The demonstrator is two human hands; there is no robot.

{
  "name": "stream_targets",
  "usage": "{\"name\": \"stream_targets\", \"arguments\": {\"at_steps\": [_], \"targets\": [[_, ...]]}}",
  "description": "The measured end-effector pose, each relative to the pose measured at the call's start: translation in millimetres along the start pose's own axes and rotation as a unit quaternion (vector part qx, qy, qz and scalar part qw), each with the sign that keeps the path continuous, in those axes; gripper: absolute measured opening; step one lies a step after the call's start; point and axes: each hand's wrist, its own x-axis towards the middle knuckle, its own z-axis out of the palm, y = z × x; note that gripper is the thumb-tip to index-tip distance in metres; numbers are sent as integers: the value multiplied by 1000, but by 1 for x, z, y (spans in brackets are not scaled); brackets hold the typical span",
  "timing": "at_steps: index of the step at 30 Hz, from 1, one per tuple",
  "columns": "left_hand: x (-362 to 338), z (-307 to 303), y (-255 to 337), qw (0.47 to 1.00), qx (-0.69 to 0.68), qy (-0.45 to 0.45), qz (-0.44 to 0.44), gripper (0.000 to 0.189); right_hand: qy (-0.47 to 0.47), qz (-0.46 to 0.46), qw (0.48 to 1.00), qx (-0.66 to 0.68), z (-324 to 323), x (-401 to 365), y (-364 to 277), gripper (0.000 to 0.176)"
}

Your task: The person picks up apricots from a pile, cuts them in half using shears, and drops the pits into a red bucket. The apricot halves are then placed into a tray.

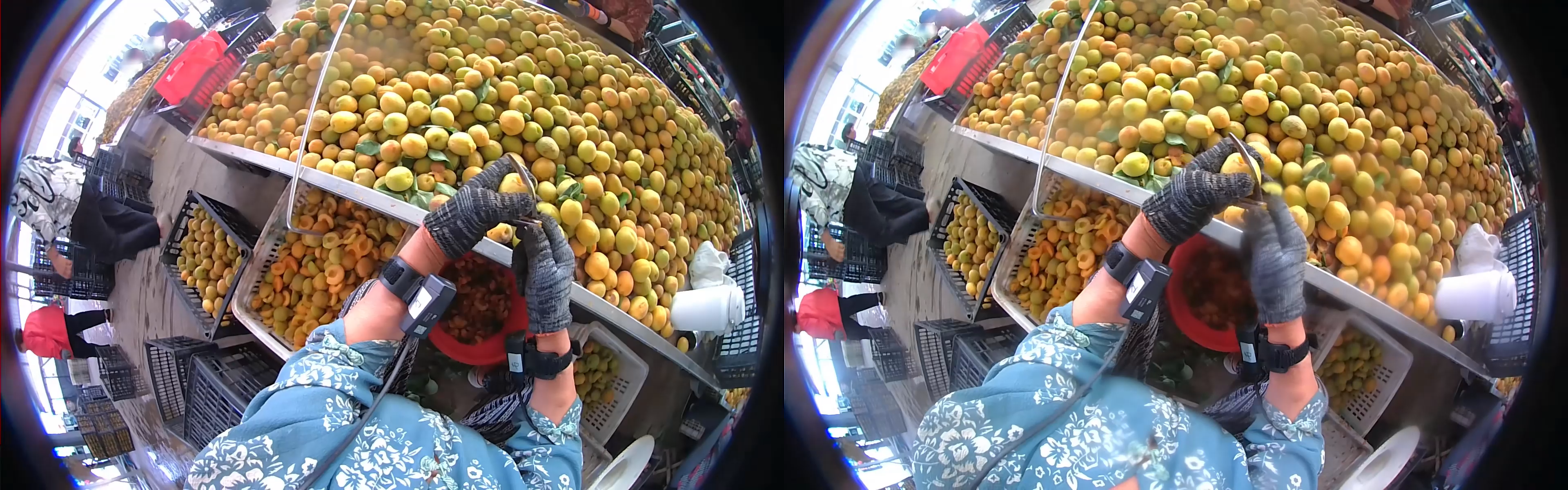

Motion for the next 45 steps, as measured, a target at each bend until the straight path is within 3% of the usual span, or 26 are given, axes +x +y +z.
{"name": "stream_targets", "arguments": {"at_steps": [1,4,6,7,9,10,12,13,14,16,21,22,23,24,25,26,28,30,32,34,38,39,42,45], "targets": [[1,1,-4,1000,-13,10,-3,33,7,-28,1000,-7,0,1,3,17],[1,7,-9,998,18,55,20,34,29,-2,999,28,2,-1,6,17],[-3,11,-9,966,-250,46,-55,37,19,-5,1000,19,1,-2,8,20],[-4,13,-11,966,-248,49,-53,37,17,-56,997,-46,-2,0,17,20],[-4,18,-15,908,-412,19,-73,33,31,-124,983,-131,-2,1,27,21],[-4,20,-17,908,-411,19,-74,33,31,-124,983,-130,-3,1,27,21],[-2,25,-24,912,-389,83,-96,34,15,-42,999,29,1,4,9,21],[3,27,-33,925,-363,96,-63,34,12,16,998,63,1,4,0,20],[6,25,-34,925,-362,95,-63,34,12,15,998,63,-1,5,3,20],[15,20,-34,993,-101,55,12,35,40,-8,999,16,-10,8,12,17],[7,19,-18,994,-90,63,27,31,55,-19,998,-11,-11,5,20,18],[6,19,-17,994,-76,76,24,32,45,-153,968,-192,-13,5,25,20],[4,20,-17,994,-61,89,21,33,34,-280,889,-362,-11,6,23,23],[3,21,-19,994,-58,88,21,33,36,-280,889,-359,-7,4,20,23],[3,22,-25,983,-148,109,16,29,40,-171,957,-229,1,0,15,24],[4,23,-30,963,-238,128,10,24,42,-56,993,-92,6,-2,11,26],[7,23,-39,948,-291,124,-18,23,39,-66,990,-119,3,4,24,24],[4,30,-32,904,-399,88,-125,28,19,-92,995,-17,4,10,23,22],[7,29,-37,927,-349,96,-95,33,32,-58,997,31,1,8,12,18],[9,30,-27,988,-130,83,-5,34,61,43,993,93,-5,8,6,15],[9,20,-13,985,-168,45,-6,34,24,-57,993,-105,-18,7,14,16],[9,21,-13,985,-162,57,7,34,31,22,999,-20,-12,2,4,16],[7,20,-19,990,-109,85,27,34,41,33,996,74,-1,-2,6,16],[6,16,-17,982,-137,130,26,32,68,44,994,70,13,-8,8,16]]}}
